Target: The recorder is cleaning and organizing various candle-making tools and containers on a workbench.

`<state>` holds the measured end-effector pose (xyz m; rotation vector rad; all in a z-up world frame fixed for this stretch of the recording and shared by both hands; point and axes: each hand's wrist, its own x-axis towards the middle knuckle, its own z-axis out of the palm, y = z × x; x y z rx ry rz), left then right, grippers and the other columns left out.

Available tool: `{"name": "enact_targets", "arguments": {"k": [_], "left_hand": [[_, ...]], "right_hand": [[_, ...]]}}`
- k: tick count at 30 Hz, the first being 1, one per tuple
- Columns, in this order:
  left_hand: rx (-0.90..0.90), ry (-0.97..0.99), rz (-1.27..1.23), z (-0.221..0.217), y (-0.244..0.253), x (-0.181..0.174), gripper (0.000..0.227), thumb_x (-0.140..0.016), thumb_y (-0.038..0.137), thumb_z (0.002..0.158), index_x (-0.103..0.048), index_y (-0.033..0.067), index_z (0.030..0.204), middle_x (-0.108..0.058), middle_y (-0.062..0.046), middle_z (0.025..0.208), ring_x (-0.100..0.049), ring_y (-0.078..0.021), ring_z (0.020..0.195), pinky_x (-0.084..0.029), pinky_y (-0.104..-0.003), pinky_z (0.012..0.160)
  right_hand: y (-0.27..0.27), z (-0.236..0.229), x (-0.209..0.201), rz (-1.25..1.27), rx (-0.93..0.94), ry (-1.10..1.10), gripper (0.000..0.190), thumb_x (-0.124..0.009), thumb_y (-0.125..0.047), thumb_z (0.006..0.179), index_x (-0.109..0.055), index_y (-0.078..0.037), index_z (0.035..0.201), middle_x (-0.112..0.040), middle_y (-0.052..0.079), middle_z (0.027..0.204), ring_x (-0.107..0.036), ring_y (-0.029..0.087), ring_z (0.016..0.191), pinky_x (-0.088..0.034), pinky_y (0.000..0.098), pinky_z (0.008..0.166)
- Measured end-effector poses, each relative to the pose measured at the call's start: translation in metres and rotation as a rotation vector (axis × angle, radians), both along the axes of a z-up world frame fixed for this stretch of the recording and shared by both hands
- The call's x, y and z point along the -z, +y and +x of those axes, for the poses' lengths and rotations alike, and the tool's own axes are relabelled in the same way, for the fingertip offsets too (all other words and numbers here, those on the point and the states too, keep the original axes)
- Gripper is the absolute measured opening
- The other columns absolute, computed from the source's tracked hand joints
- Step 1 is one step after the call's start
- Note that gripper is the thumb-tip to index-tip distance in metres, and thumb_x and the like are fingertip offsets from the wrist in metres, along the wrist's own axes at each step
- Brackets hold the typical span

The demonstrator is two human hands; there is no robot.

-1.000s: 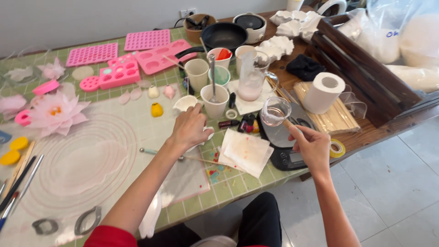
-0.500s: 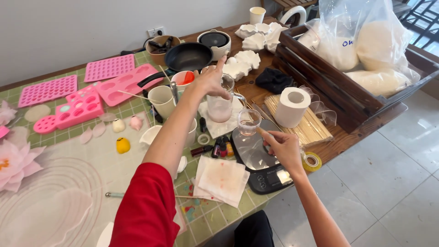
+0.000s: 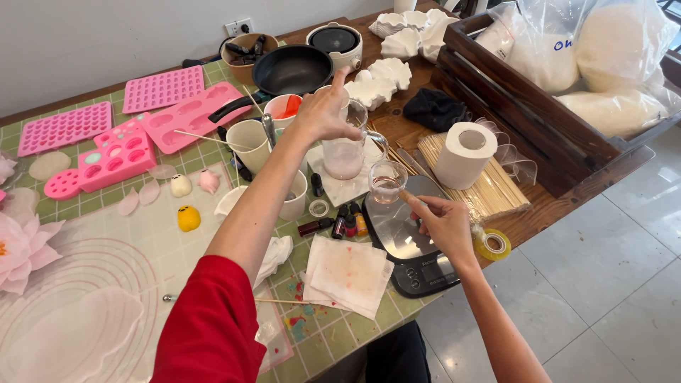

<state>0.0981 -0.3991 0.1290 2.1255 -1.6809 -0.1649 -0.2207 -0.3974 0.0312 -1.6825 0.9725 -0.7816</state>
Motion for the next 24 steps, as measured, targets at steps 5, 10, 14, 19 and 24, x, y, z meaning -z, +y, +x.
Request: {"name": "enact_targets", "arguments": {"k": [5, 10, 14, 19, 24], "left_hand": [[0.035, 0.009, -0.062, 0.012, -0.004, 0.006, 0.135, -0.094, 0.049, 0.050, -0.025, 0.0020, 0.155, -0.065, -0.029, 0.124, -0.064, -0.0423, 0.117, -0.050, -0.043, 0.104], [0.014, 0.039, 0.029, 0.014, -0.003, -0.010, 0.111, -0.092, 0.051, 0.048, -0.054, -0.0001, 0.139, -0.069, -0.025, 0.121, -0.067, -0.0385, 0.114, -0.052, -0.040, 0.102], [0.040, 0.022, 0.056, 0.020, -0.008, -0.013, 0.094, -0.093, 0.052, 0.046, -0.070, -0.0011, 0.121, -0.071, -0.023, 0.116, -0.068, -0.0368, 0.110, -0.053, -0.040, 0.098], [0.010, 0.008, 0.148, 0.014, -0.003, -0.021, 0.087, -0.089, 0.053, 0.050, -0.076, -0.0035, 0.115, -0.074, -0.022, 0.117, -0.070, -0.0347, 0.114, -0.056, -0.039, 0.101], [0.015, 0.015, 0.061, 0.024, -0.015, -0.008, 0.103, -0.095, 0.054, 0.044, -0.067, -0.0049, 0.124, -0.065, -0.026, 0.124, -0.063, -0.0359, 0.117, -0.052, -0.039, 0.098]], "right_hand": [[0.003, 0.011, -0.002, 0.001, -0.004, 0.024, 0.028, -0.073, -0.026, 0.093, -0.081, -0.004, 0.107, -0.072, 0.002, 0.069, -0.054, 0.004, 0.050, -0.044, 0.0208, 0.047], [0.001, 0.028, 0.008, 0.009, -0.058, 0.029, 0.029, -0.073, -0.026, 0.092, -0.080, -0.004, 0.110, -0.073, 0.001, 0.071, -0.054, 0.003, 0.051, -0.044, 0.0206, 0.047], [0.002, 0.047, 0.011, -0.002, -0.121, 0.022, 0.030, -0.073, -0.027, 0.093, -0.080, -0.004, 0.110, -0.072, 0.001, 0.071, -0.054, 0.004, 0.051, -0.044, 0.0217, 0.046], [0.011, 0.062, 0.007, -0.013, -0.160, 0.086, 0.031, -0.072, -0.028, 0.093, -0.081, -0.005, 0.111, -0.069, 0.000, 0.068, -0.053, 0.005, 0.050, -0.043, 0.0234, 0.045], [0.007, 0.067, 0.021, -0.056, -0.214, 0.127, 0.031, -0.071, -0.030, 0.094, -0.081, -0.005, 0.109, -0.069, 0.000, 0.066, -0.052, 0.005, 0.050, -0.043, 0.0242, 0.047]]}}
